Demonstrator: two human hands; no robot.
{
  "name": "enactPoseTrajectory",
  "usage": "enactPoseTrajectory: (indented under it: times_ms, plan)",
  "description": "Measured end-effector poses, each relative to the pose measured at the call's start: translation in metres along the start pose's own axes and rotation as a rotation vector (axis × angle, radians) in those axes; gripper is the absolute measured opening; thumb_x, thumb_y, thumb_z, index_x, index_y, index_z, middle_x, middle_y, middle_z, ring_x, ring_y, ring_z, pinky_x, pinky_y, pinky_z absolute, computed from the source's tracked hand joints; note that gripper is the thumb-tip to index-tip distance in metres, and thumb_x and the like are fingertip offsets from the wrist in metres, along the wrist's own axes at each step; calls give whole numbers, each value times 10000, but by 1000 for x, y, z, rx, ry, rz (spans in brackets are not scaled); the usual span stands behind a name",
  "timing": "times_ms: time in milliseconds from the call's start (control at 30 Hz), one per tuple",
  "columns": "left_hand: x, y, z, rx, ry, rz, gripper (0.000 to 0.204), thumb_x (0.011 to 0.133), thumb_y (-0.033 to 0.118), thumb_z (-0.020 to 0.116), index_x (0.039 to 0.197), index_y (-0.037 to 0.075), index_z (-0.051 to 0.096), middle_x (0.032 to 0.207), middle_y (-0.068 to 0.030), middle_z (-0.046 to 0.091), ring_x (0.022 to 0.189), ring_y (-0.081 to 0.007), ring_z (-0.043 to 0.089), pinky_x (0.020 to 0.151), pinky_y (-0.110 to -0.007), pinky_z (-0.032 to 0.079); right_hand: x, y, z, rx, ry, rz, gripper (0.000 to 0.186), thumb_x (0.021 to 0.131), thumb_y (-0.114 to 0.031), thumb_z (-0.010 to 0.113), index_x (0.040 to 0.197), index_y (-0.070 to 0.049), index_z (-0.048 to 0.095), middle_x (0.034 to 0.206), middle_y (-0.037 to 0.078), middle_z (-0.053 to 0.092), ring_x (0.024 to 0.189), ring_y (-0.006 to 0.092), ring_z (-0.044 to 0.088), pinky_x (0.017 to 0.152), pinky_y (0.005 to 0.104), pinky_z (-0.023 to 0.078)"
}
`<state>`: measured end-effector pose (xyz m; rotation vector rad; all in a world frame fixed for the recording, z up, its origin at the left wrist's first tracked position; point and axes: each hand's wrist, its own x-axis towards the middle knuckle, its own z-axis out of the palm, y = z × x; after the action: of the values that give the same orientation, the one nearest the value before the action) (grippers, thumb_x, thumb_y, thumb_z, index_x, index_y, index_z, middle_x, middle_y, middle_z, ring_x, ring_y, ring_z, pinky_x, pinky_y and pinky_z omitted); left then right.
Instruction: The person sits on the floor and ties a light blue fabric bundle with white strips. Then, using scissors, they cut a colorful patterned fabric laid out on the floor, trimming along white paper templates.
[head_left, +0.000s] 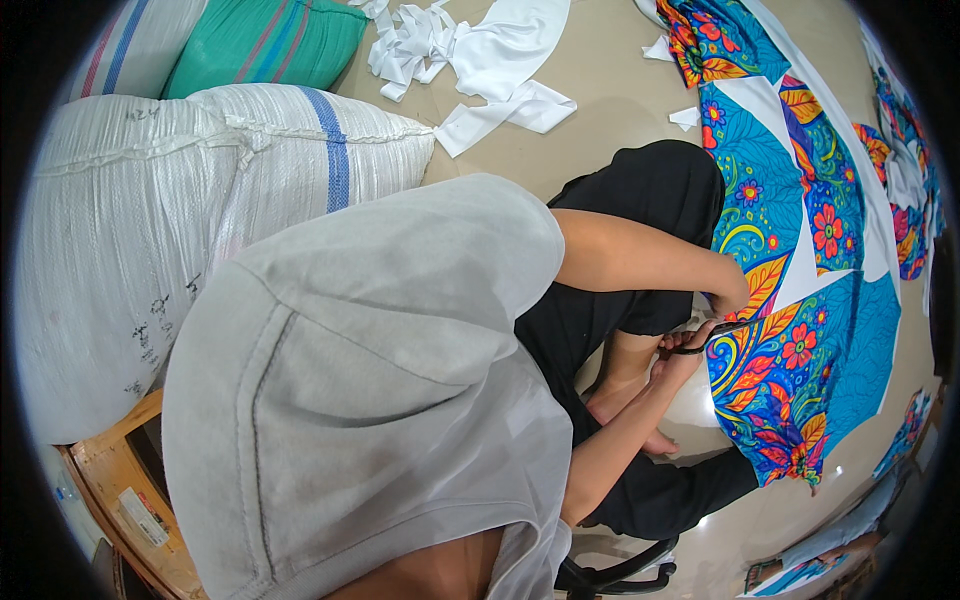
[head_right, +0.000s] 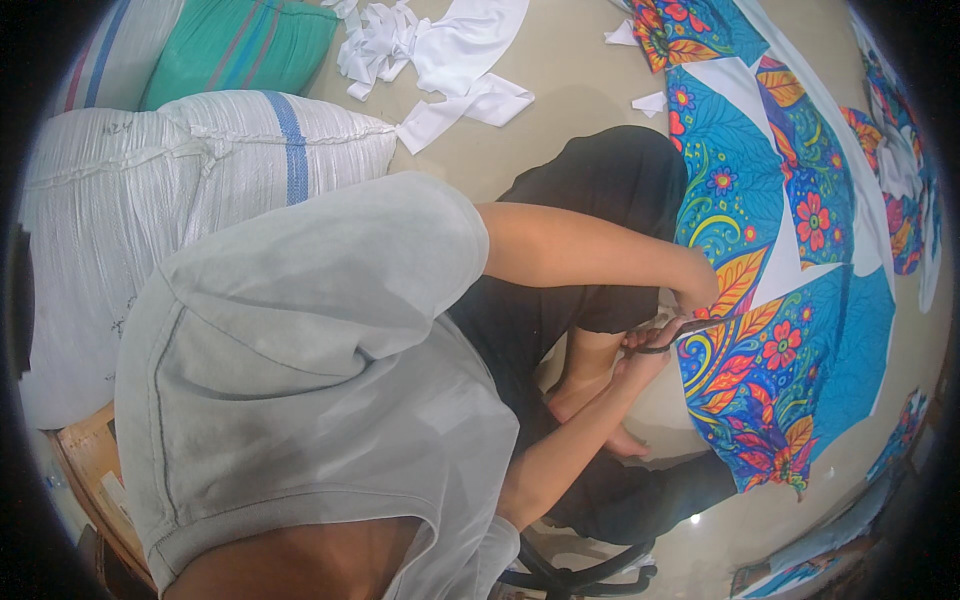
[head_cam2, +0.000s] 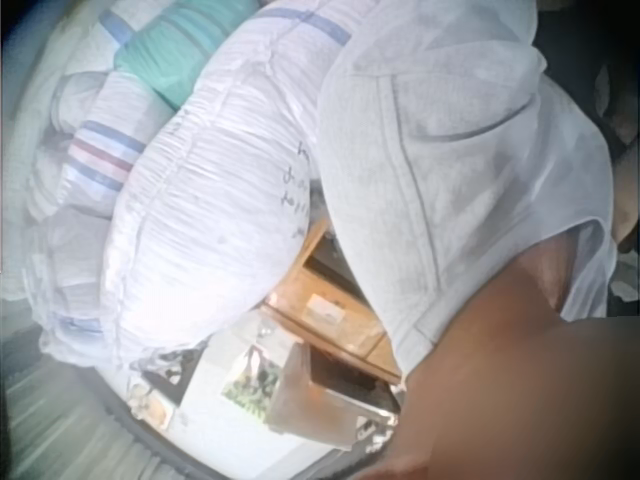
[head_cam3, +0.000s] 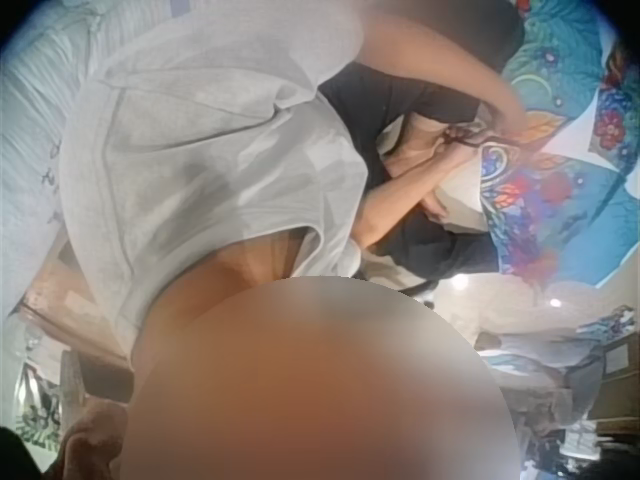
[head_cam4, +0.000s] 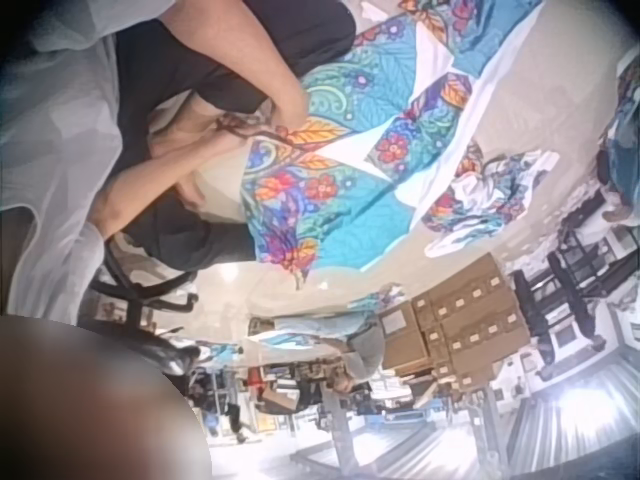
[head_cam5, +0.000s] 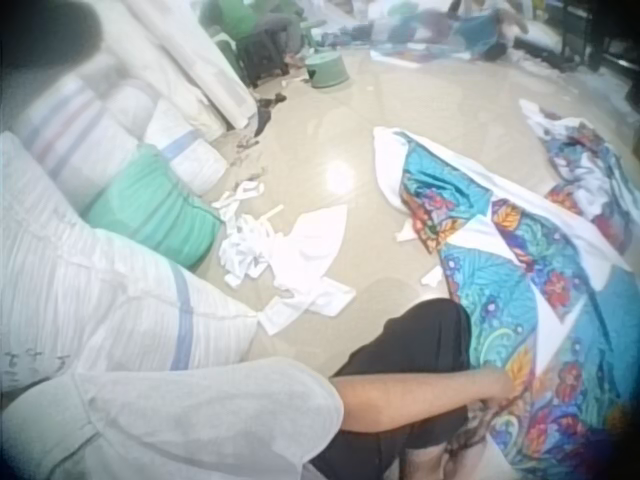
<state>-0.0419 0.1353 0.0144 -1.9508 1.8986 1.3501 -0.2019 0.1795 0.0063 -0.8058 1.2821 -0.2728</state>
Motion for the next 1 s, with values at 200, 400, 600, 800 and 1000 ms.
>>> enactPoseTrajectory:
  times_ms: [200,400,600,800,1000]
  plan:
    - [5,-3,2,12,-21,-34,388,783,310,627,1110,102,639,1084,-72,629,1023,-302,557,792,-586,350,1,-1,-4,15,-101,-18,582,757,-613,625,611,-147,308,518,-45,231,446,105,271,427,239,266]
    - [-1,-5,4,6,-1,-20,405,791,346,625,1117,105,637,1100,-71,623,1036,-307,549,801,-601,337,12,-13,-8,51,-152,35,609,752,-661,587,595,-140,313,512,-31,228,440,124,276,440,258,278]
    - [-15,1,0,16,86,-7,310,769,288,610,1002,93,673,948,-79,657,921,-266,601,738,-513,401,13,-24,-7,24,-122,24,591,757,-645,597,608,-139,330,508,-32,235,428,116,277,424,251,272]
    - [-17,4,-2,2,71,-13,309,777,285,602,1008,92,671,950,-75,656,928,-260,599,749,-516,392,11,-27,-8,23,-106,23,569,763,-627,605,612,-148,339,509,-38,236,426,104,271,416,238,262]
    - [-13,0,1,-12,81,-17,301,783,275,609,1014,92,670,950,-73,655,935,-259,596,784,-535,372,15,-24,-11,24,-121,24,547,786,-591,608,612,-149,336,498,-43,222,416,103,256,413,240,258]
